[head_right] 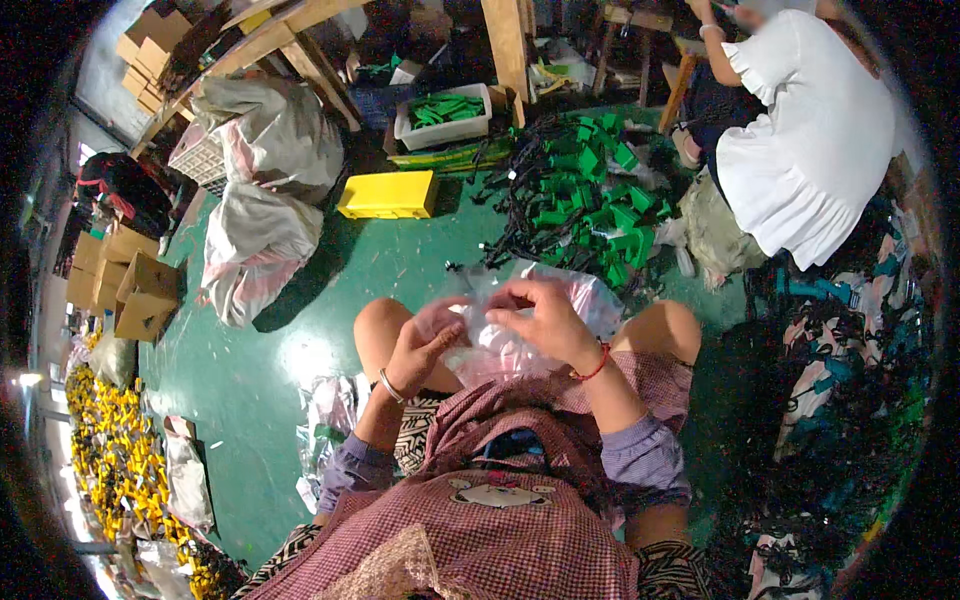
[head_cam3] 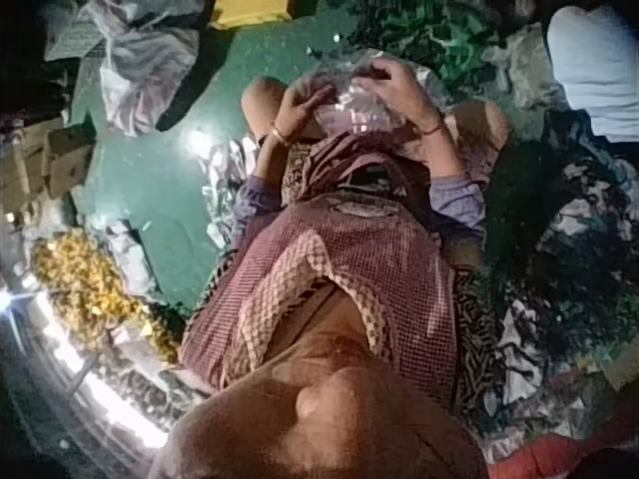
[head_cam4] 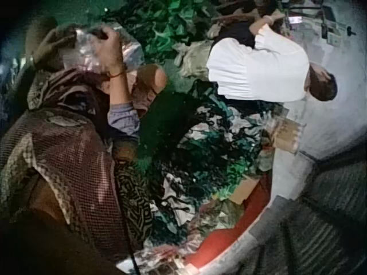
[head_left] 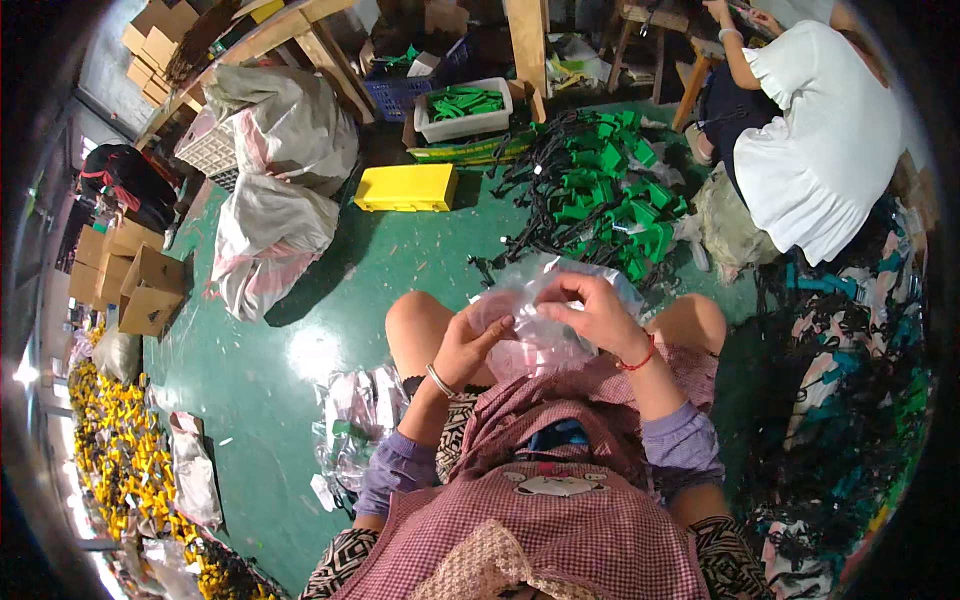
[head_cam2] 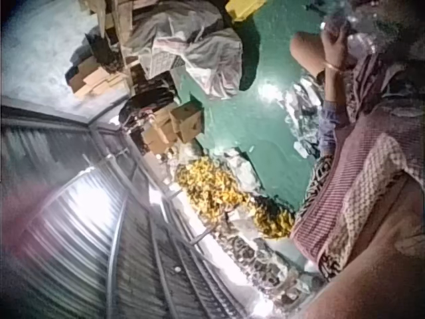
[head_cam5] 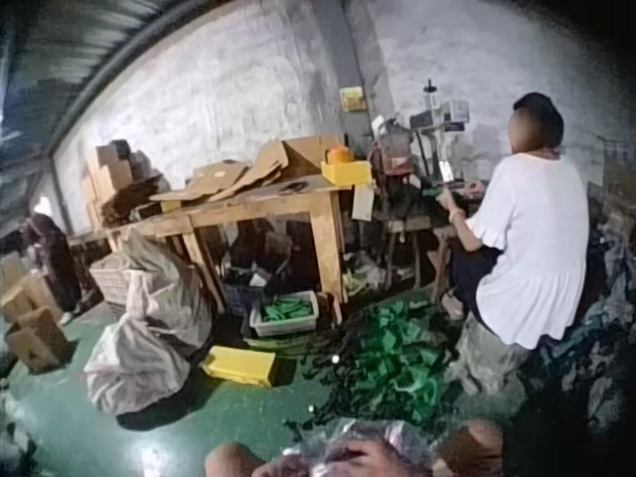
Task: Placing green plastic components into clear plastic bags.
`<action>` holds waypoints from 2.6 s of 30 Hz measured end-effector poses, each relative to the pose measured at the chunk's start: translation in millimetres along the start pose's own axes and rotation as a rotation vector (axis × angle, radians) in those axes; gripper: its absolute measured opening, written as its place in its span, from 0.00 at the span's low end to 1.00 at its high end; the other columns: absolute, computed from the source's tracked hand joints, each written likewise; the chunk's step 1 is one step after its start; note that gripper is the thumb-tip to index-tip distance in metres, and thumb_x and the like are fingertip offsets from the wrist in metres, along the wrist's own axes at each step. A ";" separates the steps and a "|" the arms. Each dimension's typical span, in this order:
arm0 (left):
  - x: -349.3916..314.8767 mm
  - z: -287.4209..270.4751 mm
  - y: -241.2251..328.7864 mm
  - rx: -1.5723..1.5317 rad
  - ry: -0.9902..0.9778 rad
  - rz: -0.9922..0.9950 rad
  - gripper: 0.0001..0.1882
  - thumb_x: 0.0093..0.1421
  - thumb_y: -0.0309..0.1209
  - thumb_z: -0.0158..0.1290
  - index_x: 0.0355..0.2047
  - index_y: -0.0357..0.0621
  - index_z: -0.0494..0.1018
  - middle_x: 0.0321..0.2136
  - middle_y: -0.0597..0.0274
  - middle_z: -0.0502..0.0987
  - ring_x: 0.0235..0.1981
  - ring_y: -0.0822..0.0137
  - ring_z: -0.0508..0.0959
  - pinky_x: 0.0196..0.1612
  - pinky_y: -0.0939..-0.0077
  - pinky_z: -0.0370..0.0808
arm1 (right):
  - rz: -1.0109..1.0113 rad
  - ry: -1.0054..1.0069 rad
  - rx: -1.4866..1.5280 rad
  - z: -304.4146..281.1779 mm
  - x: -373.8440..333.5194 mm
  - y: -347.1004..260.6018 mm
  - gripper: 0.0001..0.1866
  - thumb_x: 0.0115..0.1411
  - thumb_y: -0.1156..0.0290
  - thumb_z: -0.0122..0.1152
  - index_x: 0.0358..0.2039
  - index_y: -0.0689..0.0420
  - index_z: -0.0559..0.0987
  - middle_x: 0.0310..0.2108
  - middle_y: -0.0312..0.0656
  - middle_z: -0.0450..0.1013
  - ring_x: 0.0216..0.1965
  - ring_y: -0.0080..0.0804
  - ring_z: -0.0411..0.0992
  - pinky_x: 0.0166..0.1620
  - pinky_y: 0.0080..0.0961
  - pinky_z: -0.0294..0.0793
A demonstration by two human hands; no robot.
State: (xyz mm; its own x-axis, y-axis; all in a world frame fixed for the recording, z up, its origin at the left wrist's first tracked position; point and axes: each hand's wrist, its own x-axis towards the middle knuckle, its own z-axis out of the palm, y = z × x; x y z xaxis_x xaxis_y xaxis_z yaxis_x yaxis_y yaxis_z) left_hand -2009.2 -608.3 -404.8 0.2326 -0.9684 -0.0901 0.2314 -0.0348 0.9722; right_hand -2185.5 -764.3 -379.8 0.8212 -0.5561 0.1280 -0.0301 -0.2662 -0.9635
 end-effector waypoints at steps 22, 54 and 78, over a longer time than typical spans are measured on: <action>13.5 12.9 27.8 0.775 0.296 0.356 0.17 0.58 0.27 0.61 0.46 0.39 0.72 0.31 0.62 0.79 0.31 0.69 0.77 0.35 0.73 0.73 | 0.238 -0.025 -0.083 -16.6 -20.9 37.0 0.12 0.55 0.66 0.69 0.35 0.61 0.82 0.27 0.41 0.79 0.28 0.23 0.75 0.34 0.23 0.74; 564.1 113.5 -199.8 1.136 -0.143 -0.013 0.41 0.57 0.59 0.57 0.57 0.36 0.67 0.46 0.45 0.78 0.46 0.55 0.78 0.48 0.64 0.74 | 0.563 0.782 1.381 -101.8 7.5 70.1 0.11 0.68 0.60 0.52 0.42 0.53 0.70 0.16 0.25 0.53 0.16 0.15 0.48 0.20 0.18 0.47; 340.4 -22.0 -339.7 0.926 -0.012 -0.449 0.32 0.56 0.51 0.58 0.53 0.41 0.71 0.41 0.49 0.80 0.43 0.53 0.80 0.45 0.63 0.76 | 0.517 0.861 1.368 -99.0 15.7 60.9 0.19 0.66 0.47 0.52 0.42 0.51 0.75 0.20 0.29 0.64 0.19 0.19 0.63 0.20 0.19 0.61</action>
State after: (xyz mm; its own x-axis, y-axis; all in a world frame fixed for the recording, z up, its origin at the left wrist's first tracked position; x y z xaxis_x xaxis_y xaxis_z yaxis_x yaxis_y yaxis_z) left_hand -1987.9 -920.6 -770.5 0.2939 -0.8211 -0.4893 -0.5255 -0.5664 0.6349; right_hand -2230.8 -867.2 -413.2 0.3453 -0.7184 -0.6039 0.6796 0.6351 -0.3670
